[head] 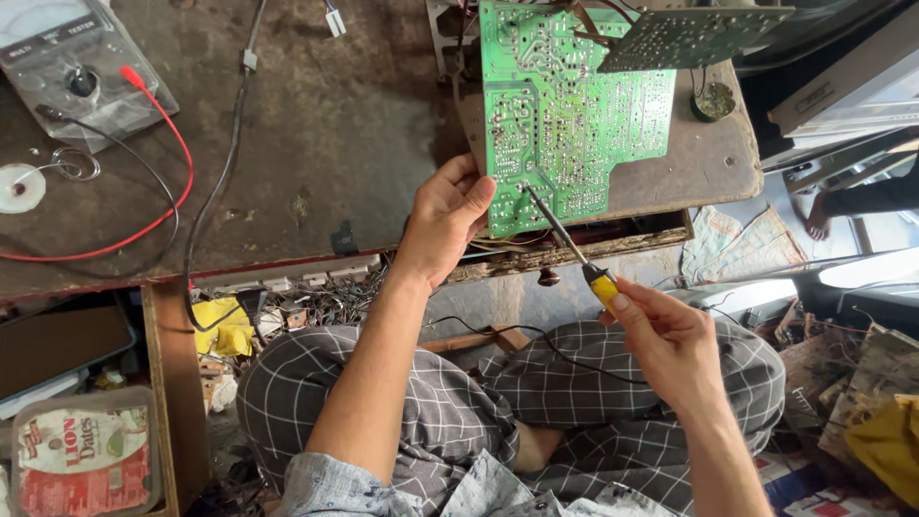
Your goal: The person sits on the floor and works on a green circuit board placed on a wooden workbench. They use a yellow-handled screwdriver to probe and manipulate solder joints and components on the board. The person adjusts the board's position and continues to work on different areas of the circuit board.
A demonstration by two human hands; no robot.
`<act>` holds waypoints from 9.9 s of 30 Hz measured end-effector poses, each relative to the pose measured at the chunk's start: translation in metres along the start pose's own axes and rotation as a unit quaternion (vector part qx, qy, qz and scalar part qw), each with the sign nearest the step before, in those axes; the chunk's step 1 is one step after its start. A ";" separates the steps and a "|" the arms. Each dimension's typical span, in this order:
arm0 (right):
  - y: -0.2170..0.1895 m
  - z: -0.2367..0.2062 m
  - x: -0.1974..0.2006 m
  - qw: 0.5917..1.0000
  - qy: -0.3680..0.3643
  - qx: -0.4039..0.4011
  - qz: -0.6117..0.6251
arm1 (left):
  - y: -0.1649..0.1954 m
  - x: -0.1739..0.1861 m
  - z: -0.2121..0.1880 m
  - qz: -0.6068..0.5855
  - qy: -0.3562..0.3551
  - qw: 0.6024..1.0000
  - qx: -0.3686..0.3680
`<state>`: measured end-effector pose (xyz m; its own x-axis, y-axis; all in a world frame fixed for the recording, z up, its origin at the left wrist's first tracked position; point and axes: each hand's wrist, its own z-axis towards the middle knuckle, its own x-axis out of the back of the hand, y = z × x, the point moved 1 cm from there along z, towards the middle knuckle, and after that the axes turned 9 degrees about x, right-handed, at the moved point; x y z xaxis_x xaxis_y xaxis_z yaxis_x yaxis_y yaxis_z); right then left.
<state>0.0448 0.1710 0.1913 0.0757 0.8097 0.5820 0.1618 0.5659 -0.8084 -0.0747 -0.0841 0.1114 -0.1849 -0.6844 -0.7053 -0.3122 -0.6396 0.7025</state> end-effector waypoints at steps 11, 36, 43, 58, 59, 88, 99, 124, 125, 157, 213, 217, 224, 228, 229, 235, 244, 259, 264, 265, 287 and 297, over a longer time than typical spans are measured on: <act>0.000 0.003 0.000 1.000 -0.008 -0.012 -0.004 | 0.003 0.001 0.001 -0.003 -0.003 1.000 0.007; 0.003 0.004 0.000 1.000 -0.018 -0.009 0.004 | 0.010 0.000 0.001 0.028 0.010 1.000 -0.004; 0.006 0.004 -0.001 1.000 -0.018 -0.003 0.012 | 0.012 -0.002 0.000 0.014 0.001 1.000 -0.002; 0.005 0.004 0.000 1.000 -0.020 -0.004 0.007 | 0.014 -0.004 -0.001 0.015 -0.009 1.000 -0.009; 0.005 0.004 0.000 1.000 -0.021 -0.004 0.005 | 0.014 -0.005 -0.001 0.014 -0.011 1.000 -0.011; -0.042 -0.015 0.020 0.963 0.073 0.193 -0.174 | 0.014 -0.004 0.001 -0.006 -0.019 1.000 -0.011; -0.049 -0.010 0.014 0.964 0.063 0.187 -0.178 | 0.014 -0.005 0.000 0.003 -0.011 1.000 -0.006; -0.045 0.008 0.024 0.938 0.059 0.237 -0.245 | 0.015 -0.005 -0.001 0.057 0.013 0.998 -0.002; -0.044 0.009 0.025 0.936 0.059 0.238 -0.251 | 0.015 -0.005 -0.002 0.052 0.007 0.999 -0.005; -0.018 0.026 0.026 0.921 0.052 0.293 -0.251 | 0.017 -0.006 -0.001 0.041 0.006 0.999 0.003; -0.034 -0.032 -0.001 0.947 0.043 0.194 -0.253 | 0.001 0.001 -0.006 0.136 -0.021 0.990 -0.043; -0.034 -0.032 -0.001 0.946 0.037 0.193 -0.257 | 0.001 0.000 -0.007 0.134 -0.016 0.990 -0.038; -0.032 -0.034 0.000 0.946 0.041 0.194 -0.256 | 0.001 0.000 -0.006 0.121 -0.024 0.992 -0.037; -0.030 -0.030 0.003 0.944 0.032 0.211 -0.253 | 0.002 0.001 -0.005 0.129 -0.025 0.991 -0.037; -0.030 -0.029 0.004 0.941 0.032 0.217 -0.256 | 0.002 0.002 -0.005 0.129 -0.026 0.991 -0.036; -0.033 -0.025 0.008 0.935 0.038 0.232 -0.266 | 0.004 0.000 -0.006 0.127 -0.029 0.991 -0.036; -0.034 -0.027 0.002 0.935 0.024 0.193 -0.296 | 0.007 -0.005 -0.008 0.158 -0.016 0.987 -0.033; -0.038 -0.028 0.003 0.937 0.023 0.188 -0.293 | 0.007 -0.005 -0.008 0.152 -0.027 0.987 -0.038; -0.045 -0.028 0.005 0.939 0.025 0.190 -0.285 | 0.007 -0.005 -0.008 0.148 -0.030 0.988 -0.037; -0.046 -0.028 0.005 0.940 0.024 0.187 -0.285 | 0.007 -0.005 -0.008 0.150 -0.029 0.988 -0.038; -0.051 -0.028 0.004 0.941 0.030 0.188 -0.281 | 0.008 -0.007 -0.008 0.155 -0.022 0.987 -0.041; -0.055 -0.027 0.005 0.967 0.029 0.139 -0.214 | 0.001 -0.006 -0.006 0.151 -0.008 0.987 -0.060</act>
<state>0.0626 0.1392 0.2411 0.1165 0.4876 0.8652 -0.0806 0.8729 -0.4811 -0.0683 -0.0827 0.1171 -0.2677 -0.8450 -0.4630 -0.1280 -0.4451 0.8863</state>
